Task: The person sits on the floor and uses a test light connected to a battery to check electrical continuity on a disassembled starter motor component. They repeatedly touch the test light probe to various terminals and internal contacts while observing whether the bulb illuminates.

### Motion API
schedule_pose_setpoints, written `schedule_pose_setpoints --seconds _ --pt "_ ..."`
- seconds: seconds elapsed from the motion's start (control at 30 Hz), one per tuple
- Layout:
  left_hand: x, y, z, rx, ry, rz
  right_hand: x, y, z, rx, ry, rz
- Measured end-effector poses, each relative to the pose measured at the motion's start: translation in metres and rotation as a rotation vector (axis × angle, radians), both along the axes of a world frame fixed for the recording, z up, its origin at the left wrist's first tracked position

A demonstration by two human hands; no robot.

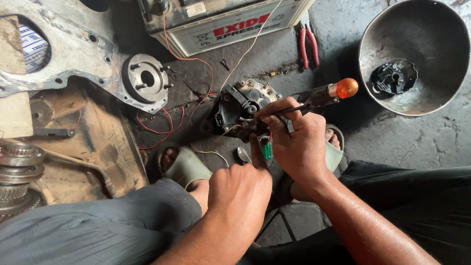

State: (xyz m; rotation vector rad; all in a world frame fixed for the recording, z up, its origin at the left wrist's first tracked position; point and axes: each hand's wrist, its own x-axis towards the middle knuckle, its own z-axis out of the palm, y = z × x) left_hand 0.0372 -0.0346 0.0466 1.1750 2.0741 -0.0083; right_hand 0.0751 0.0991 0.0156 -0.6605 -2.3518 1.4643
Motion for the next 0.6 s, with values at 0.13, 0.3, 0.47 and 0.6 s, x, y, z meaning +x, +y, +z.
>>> schedule_pose_setpoints --seconds 0.13,0.3,0.47,0.6 --pt "-0.0007 0.0 -0.0001 -0.015 -0.015 -0.011 -0.0003 0.0 0.0007 0.022 -0.031 -0.003" --pt "0.0002 -0.0004 -0.0008 0.004 0.01 -0.001 -0.0003 -0.0006 0.0001 0.011 -0.015 -0.005" --pt "0.0007 -0.0006 -0.0014 0.001 0.006 0.012 0.0006 -0.001 -0.0001 -0.013 0.018 -0.027" --pt "0.0001 -0.0008 -0.0019 0.007 0.011 0.009 0.0001 -0.0008 -0.0005 0.035 0.01 -0.008"
